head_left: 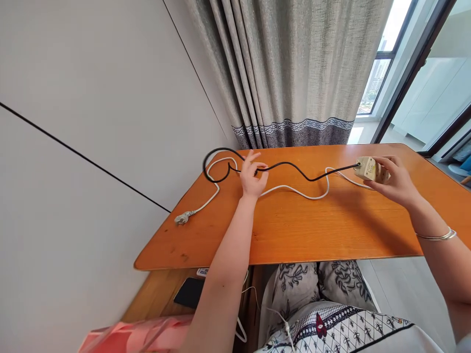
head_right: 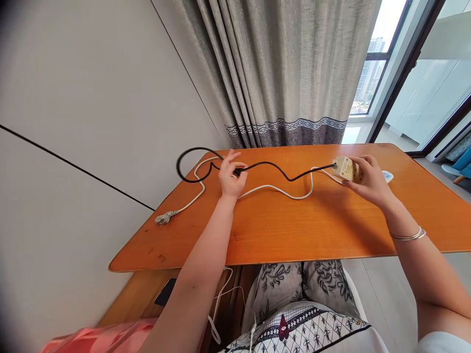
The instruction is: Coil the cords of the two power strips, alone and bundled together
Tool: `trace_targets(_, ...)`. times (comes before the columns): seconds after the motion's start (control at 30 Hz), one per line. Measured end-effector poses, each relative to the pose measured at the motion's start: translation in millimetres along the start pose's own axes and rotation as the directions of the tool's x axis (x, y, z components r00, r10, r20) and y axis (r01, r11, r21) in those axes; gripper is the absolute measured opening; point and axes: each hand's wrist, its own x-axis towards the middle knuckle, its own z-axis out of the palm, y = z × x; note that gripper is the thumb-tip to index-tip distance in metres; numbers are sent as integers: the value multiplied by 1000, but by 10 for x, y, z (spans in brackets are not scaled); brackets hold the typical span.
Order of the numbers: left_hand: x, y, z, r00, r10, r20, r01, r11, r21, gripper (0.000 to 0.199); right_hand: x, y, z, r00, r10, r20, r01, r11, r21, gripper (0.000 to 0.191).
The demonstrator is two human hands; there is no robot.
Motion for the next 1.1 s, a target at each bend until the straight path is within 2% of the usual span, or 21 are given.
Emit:
trace_targets(0.1,-3,136,19,970,-22,242,-5,994,111,10,-49,295,-205,966,200,161,-151,949,-276,65)
trace_targets(0.2,-18,256,38,885,-66,462,-35,978,207,13,-150,502,-338,884,369,287,-189,844,-502,61)
trace_targets(0.27,-40,322,65,820,-79,567,-80,965,250,15,-227,628,-372,839,440,319,-187,785,-590,58)
trace_targets(0.37,-85,391,130,743,-49,668,-147,961,234,14,-315,849,-371,813,479,329,-178,744,-644,55)
trace_targets(0.57,-194,428,285,651,95,753,-191,981,41,17,-342,1208,-351,813,488,318,-149,702,-696,55)
trace_targets(0.63,-231,430,326,638,118,761,-179,984,-2,18,-329,1252,-346,813,494,308,-136,676,-724,54)
trace_targets(0.73,-275,441,372,645,123,754,-131,990,-49,21,-303,1280,-337,814,503,290,-145,661,-736,48)
trace_targets(0.83,-310,482,413,658,77,749,20,993,-119,25,-268,1260,-333,802,563,200,-264,634,-727,40)
trace_targets(0.9,-340,533,443,662,27,749,158,972,-175,31,-235,1185,-318,800,569,191,-287,642,-711,37)
trace_targets(0.93,-360,564,458,661,8,750,222,953,-205,34,-215,1121,-296,814,535,227,-254,679,-689,39)
trace_targets(1.0,-406,628,487,666,-2,746,305,913,-270,44,-167,938,-201,858,373,353,-112,806,-581,52)
trace_targets(1.03,-430,658,499,679,18,734,306,902,-305,49,-139,822,-123,871,261,416,-28,872,-488,60)
trace_targets(1.1,-471,703,516,712,107,694,205,914,-351,58,-76,560,94,868,41,496,127,945,-301,67)
